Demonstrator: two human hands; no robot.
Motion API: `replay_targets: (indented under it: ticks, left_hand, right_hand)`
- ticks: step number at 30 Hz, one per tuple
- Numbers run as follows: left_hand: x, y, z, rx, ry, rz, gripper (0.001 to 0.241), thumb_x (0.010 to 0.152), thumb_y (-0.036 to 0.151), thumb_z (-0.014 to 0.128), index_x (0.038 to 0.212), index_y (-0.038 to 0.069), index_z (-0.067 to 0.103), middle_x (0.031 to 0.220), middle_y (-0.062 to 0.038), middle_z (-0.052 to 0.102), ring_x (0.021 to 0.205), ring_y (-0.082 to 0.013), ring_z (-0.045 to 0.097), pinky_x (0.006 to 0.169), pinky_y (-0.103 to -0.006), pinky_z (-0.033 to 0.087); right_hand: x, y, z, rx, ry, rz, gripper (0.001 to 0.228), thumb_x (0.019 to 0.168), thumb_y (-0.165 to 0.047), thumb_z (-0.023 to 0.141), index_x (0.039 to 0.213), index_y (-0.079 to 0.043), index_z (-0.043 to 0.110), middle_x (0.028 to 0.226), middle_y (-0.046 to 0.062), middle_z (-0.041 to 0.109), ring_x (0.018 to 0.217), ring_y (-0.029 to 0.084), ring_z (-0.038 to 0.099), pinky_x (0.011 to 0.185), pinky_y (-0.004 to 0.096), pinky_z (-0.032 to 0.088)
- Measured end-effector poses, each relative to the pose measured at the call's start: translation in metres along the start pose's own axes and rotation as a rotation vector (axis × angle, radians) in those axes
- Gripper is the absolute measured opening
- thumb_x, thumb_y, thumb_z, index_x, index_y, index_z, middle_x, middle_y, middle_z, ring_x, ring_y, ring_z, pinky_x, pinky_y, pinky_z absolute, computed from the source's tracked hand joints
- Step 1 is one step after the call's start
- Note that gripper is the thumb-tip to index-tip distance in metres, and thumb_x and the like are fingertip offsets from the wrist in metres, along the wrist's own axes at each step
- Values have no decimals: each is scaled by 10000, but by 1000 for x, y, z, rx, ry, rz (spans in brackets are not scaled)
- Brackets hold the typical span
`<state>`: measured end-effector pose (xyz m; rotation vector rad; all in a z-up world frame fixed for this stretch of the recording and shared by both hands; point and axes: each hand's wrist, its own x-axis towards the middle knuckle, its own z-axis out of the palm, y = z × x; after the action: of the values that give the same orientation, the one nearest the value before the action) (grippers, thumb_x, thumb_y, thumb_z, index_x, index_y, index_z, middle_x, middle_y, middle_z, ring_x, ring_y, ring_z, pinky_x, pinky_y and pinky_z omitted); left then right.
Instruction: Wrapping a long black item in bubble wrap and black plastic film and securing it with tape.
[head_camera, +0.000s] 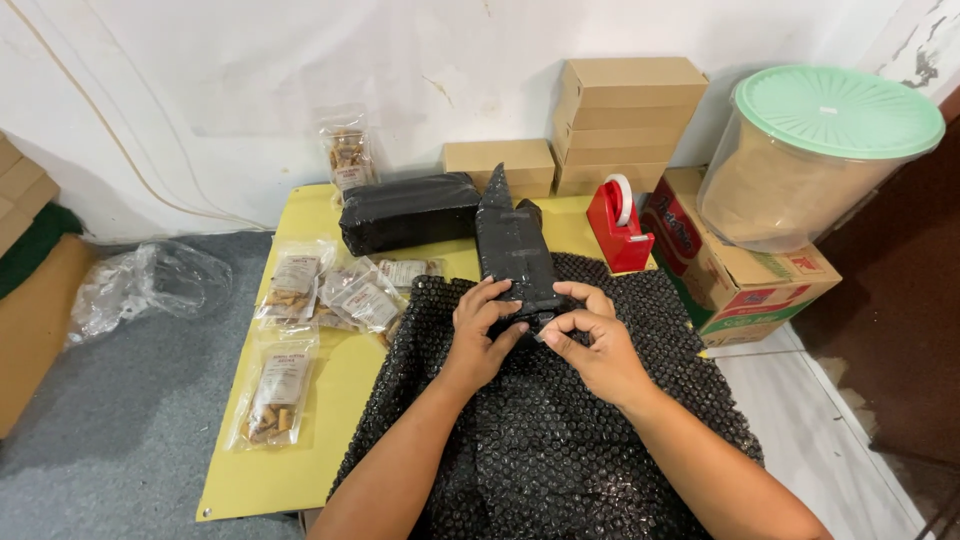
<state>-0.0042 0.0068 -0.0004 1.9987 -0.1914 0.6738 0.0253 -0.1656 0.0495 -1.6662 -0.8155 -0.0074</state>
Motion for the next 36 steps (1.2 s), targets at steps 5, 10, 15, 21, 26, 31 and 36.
replay_targets:
  ticks: [5,10,15,21,26,31,36]
  left_hand:
    - [-1,-1,1,4,1,-21,190,797,167,638,974,124,586,1185,-58,454,1237,-321,272,971,-535,164]
    - [-1,-3,1,6,16,-16,187,797,170,639,972,130,590,1180,-54,460,1235,-313,281,970,-530,169]
    - [-1,-3,0,11,-5,-16,192,805,179,631,984,132,583,1191,-44,445,1246,-299,263,981,-512,155]
    - [-1,-2,-1,-6,-8,-14,196,810,178,626,993,128,578,1195,-49,440,1248,-303,256,982,-521,147]
    - [-1,3,-4,-3,-28,-28,199,811,176,621,997,127,573,1200,-59,434,1251,-314,249,987,-530,142]
    - [-1,3,-3,0,-27,-27,192,814,164,620,996,129,568,1201,-57,432,1249,-314,253,983,-537,148]
    - [-1,3,-3,21,-30,-40,200,804,170,628,991,128,569,1199,-52,439,1251,-301,258,993,-522,154]
  right_hand:
    - [0,6,6,-66,-41,-3,68,766,-132,637,782,-80,679,1175,111,439,1199,306,268,1001,453,138]
    - [2,18,10,-145,-50,-16,59,754,-124,647,786,-80,670,1160,111,450,1211,320,264,1010,461,141]
    - [4,22,11,-146,-47,73,39,749,-112,646,762,-86,671,1167,100,450,1220,302,256,1013,463,140]
    - [3,26,9,-132,-15,73,46,768,-127,634,791,-94,657,1147,86,468,1218,300,272,1009,461,157]
    - [-2,8,11,-151,124,-235,34,737,-73,659,769,-80,652,1056,71,491,1021,210,419,881,343,346]
    - [-1,9,15,31,70,-315,35,715,-25,670,750,-27,674,806,93,581,662,146,552,581,238,457]
    - [0,21,19,144,110,-250,57,724,31,640,776,8,640,670,103,615,498,110,486,442,223,392]
